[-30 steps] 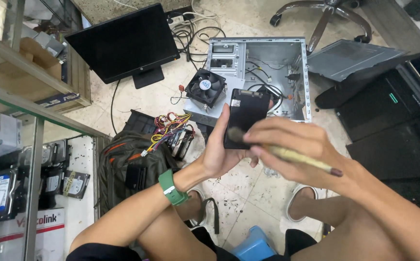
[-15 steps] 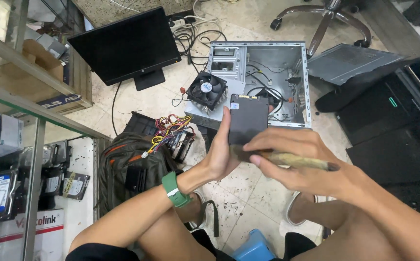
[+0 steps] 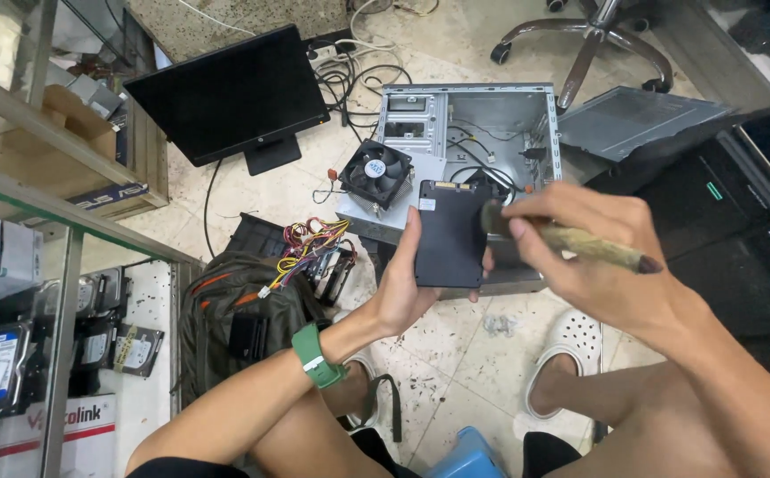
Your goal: Cleaning a solid-state drive using a brush and a cloth while sitting on the floor next to an open computer case.
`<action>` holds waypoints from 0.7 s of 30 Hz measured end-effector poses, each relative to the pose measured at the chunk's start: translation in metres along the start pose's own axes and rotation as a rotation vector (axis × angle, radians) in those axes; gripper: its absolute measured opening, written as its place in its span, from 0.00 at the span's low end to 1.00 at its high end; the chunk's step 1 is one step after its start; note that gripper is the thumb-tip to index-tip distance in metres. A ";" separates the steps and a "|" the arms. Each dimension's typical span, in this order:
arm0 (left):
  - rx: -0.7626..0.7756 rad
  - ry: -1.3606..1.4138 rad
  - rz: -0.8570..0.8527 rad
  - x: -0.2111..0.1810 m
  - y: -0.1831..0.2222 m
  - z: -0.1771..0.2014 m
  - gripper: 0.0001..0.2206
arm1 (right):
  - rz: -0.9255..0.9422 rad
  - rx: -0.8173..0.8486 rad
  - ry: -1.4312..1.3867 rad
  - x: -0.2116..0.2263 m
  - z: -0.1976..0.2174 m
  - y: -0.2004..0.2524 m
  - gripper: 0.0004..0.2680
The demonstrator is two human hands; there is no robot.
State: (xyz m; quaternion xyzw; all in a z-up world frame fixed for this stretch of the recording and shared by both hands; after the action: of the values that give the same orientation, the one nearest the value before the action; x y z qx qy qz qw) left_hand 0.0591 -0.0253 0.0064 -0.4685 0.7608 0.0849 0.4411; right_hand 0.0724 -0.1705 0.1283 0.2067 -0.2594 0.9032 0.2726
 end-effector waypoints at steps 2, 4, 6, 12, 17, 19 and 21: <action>0.007 -0.015 0.014 0.001 0.001 0.001 0.33 | 0.026 -0.015 -0.001 -0.008 -0.009 0.001 0.06; 0.016 -0.029 0.034 0.003 0.001 0.002 0.32 | 0.047 -0.033 -0.003 -0.006 -0.014 0.001 0.07; -0.117 -0.006 0.136 0.012 0.007 0.010 0.32 | 0.216 0.220 -0.184 0.013 -0.030 -0.001 0.08; 0.066 -0.213 0.141 0.012 0.003 0.010 0.35 | -0.079 0.159 -0.195 -0.019 -0.022 0.003 0.12; 0.042 -0.303 0.208 -0.001 0.005 -0.008 0.24 | -0.245 0.140 -0.610 -0.044 -0.031 0.006 0.09; 0.055 -0.309 0.237 0.004 0.007 -0.008 0.24 | -0.226 0.154 -0.664 -0.048 -0.031 0.009 0.08; -0.017 -0.314 0.279 0.004 0.010 0.000 0.24 | -0.235 0.199 -0.537 -0.050 -0.028 0.005 0.08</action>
State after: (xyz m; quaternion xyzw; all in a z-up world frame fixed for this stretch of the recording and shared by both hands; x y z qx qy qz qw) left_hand 0.0508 -0.0225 -0.0001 -0.3434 0.7393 0.2235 0.5344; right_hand 0.1011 -0.1773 0.0787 0.4922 -0.2069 0.7996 0.2751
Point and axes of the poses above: each hand's wrist, its own y-axis away from the middle knuckle, its own z-axis out of the back of the hand, x = y × z, the point moved 6 cm from there along -y, towards the middle knuckle, and after that the axes turned 15 degrees about x, right-handed, at the moved point
